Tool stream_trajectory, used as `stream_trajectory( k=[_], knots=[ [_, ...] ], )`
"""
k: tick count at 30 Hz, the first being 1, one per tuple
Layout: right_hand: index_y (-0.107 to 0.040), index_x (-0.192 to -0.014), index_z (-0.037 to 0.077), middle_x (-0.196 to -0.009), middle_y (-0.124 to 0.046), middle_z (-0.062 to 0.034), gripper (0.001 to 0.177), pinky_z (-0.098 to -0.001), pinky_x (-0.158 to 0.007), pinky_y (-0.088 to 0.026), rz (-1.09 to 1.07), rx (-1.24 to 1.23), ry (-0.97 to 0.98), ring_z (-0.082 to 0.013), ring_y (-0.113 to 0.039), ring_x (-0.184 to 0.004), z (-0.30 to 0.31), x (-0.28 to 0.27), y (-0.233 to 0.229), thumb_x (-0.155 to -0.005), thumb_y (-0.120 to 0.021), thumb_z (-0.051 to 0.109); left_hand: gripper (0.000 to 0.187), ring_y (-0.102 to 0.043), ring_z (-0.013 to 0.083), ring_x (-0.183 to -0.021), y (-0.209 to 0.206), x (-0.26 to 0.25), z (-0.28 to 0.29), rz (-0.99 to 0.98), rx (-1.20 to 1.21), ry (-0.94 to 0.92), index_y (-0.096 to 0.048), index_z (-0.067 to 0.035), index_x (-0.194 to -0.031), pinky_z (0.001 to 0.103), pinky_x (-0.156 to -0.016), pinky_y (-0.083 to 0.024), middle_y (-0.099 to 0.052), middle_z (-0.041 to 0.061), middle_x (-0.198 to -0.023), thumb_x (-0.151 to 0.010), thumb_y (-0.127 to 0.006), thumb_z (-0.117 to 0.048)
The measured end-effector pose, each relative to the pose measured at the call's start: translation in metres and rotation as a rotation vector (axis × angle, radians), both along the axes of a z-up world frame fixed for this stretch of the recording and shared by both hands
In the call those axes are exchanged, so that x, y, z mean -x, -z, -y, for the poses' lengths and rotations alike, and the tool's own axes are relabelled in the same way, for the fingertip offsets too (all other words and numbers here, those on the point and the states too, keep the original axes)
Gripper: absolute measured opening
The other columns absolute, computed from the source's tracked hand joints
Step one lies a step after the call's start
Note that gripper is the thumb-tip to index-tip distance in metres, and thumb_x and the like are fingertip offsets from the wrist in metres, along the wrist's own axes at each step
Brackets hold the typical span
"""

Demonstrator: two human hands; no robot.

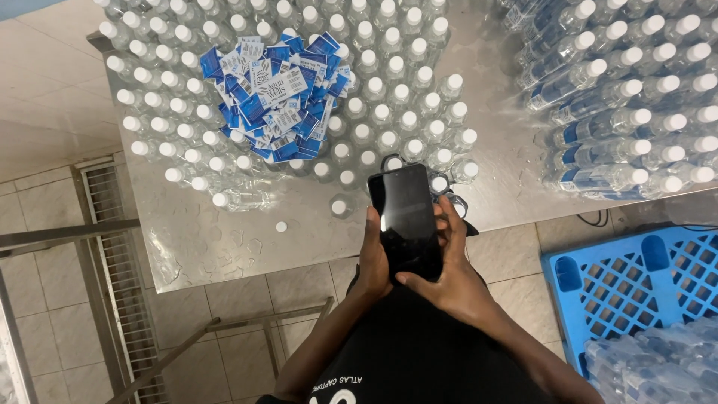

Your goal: The person stands at a stainless steel table and applies blue and white labels to clear plastic water bottles. They pick up a bottle, affix a label, and place it back among the others. The person briefly uses a smartphone before resuming the labeling process.

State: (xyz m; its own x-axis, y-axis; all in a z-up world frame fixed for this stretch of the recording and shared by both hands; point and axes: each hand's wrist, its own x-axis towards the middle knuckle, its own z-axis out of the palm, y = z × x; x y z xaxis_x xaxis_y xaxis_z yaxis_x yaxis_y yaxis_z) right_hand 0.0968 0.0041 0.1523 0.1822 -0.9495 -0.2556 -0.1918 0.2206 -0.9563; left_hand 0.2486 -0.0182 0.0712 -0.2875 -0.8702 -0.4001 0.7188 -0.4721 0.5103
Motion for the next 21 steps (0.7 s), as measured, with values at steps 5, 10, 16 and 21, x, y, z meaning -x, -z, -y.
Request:
stream_trajectory(
  k=[5, 10, 16, 21],
  knots=[
    [-0.01, -0.174, 0.009, -0.158, -0.033, -0.0207, 0.121, -0.0504, -0.107, -0.039, 0.152, 0.027, 0.046, -0.0321, -0.04, -0.132, 0.002, 0.006, 0.003, -0.082, -0.089, 0.011, 0.077, -0.068, 0.0235, -0.129, 0.005, 0.002, -0.002, -0.104, 0.053, -0.007, -0.058, -0.003, -0.153, 0.047, -0.122, -0.047, -0.066, 0.021, -0.15, -0.111, -0.043, -0.067],
    [-0.016, -0.172, 0.006, -0.149, -0.04, -0.0166, 0.101, -0.0409, -0.093, -0.043, 0.152, 0.094, 0.067, -0.025, -0.042, -0.117, 0.005, 0.008, -0.001, -0.091, -0.077, 0.008, 0.076, -0.069, 0.0251, -0.129, 0.017, -0.001, -0.004, -0.206, 0.056, 0.015, -0.061, -0.005, -0.153, 0.048, -0.123, -0.047, -0.068, 0.019, -0.149, -0.112, -0.043, -0.067],
    [-0.031, -0.166, 0.003, -0.16, -0.039, -0.0185, 0.084, -0.0434, -0.1, -0.045, 0.144, 0.293, 0.177, -0.0273, -0.044, -0.129, 0.008, 0.015, 0.011, -0.094, -0.075, 0.008, 0.078, -0.066, 0.0312, -0.132, 0.037, -0.002, -0.013, -0.211, 0.138, 0.064, -0.056, -0.004, -0.156, 0.053, -0.117, -0.053, -0.06, 0.021, -0.158, -0.113, -0.04, -0.067],
    [-0.055, -0.135, -0.021, -0.127, -0.056, -0.0337, 0.049, -0.0595, -0.107, -0.055, 0.046, 0.572, 0.293, -0.0496, -0.065, -0.119, 0.016, 0.043, 0.013, -0.092, -0.074, -0.003, 0.092, -0.066, 0.042, -0.133, -0.013, 0.014, 0.003, -0.377, 0.195, 0.059, -0.055, 0.007, -0.155, 0.062, -0.106, -0.059, -0.057, 0.035, -0.156, -0.114, -0.028, -0.072]
  ],
)
